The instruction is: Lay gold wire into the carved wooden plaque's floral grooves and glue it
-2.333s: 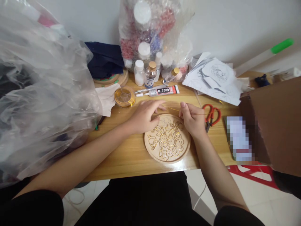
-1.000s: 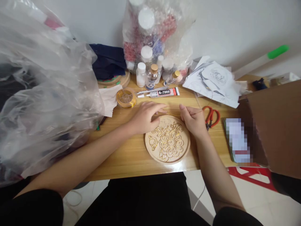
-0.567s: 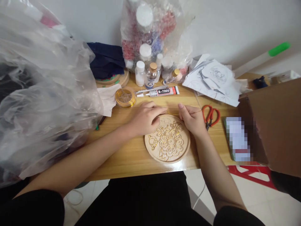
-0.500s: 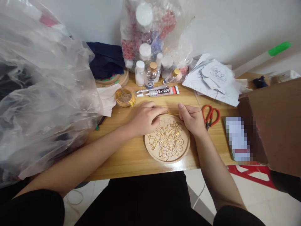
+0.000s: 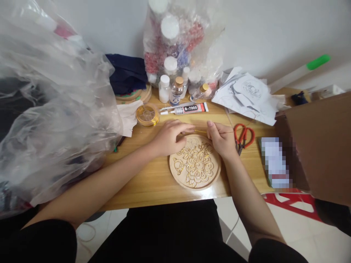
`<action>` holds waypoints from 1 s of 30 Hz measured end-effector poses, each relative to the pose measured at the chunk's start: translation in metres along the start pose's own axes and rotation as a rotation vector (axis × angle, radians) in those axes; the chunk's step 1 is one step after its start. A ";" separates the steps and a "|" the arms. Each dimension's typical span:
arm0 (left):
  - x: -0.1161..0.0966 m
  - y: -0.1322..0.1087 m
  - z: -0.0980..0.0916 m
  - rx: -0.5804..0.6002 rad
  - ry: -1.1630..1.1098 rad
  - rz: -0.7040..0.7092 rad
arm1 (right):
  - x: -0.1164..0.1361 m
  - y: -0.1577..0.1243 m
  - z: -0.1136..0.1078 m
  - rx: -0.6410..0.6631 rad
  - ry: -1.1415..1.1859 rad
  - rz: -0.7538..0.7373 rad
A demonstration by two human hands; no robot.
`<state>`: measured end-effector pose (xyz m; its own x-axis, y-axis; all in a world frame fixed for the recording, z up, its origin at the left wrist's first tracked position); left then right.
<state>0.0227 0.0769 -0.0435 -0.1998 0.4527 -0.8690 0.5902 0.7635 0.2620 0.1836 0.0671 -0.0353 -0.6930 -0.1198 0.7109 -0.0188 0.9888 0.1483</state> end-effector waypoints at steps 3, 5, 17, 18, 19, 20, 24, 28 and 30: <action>-0.001 0.000 0.000 0.007 0.002 0.010 | 0.001 0.001 0.001 -0.001 -0.005 0.008; -0.001 0.000 0.000 0.006 0.008 0.022 | 0.001 0.002 0.003 0.008 -0.005 0.019; 0.003 -0.002 -0.005 -0.170 -0.106 -0.001 | 0.000 0.002 0.007 0.036 -0.001 0.042; 0.003 -0.002 -0.006 -0.181 -0.102 0.000 | 0.000 0.001 0.006 0.034 -0.001 0.040; 0.004 -0.002 -0.006 -0.185 -0.096 -0.003 | 0.001 0.001 0.006 0.036 0.001 0.038; 0.004 -0.002 -0.006 -0.180 -0.086 -0.007 | 0.001 0.001 0.006 0.042 0.006 0.036; 0.002 -0.001 -0.002 -0.071 -0.011 0.002 | 0.001 0.000 0.008 0.083 0.021 0.027; 0.001 0.000 0.006 0.064 0.094 0.003 | -0.003 -0.001 0.006 0.081 -0.004 0.042; 0.001 0.000 0.008 0.073 0.125 -0.005 | -0.005 0.000 0.004 0.066 -0.031 0.044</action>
<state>0.0281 0.0737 -0.0479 -0.2958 0.5062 -0.8101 0.6436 0.7323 0.2226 0.1838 0.0677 -0.0419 -0.7161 -0.0748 0.6940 -0.0347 0.9968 0.0716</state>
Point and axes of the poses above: each hand's wrist, its own y-axis towards the middle knuckle, its own z-axis out of the palm, x = y × z, the point moved 6 cm from there along y, towards the middle knuckle, and after that the axes turned 14 degrees about -y, right-handed, at the moved point
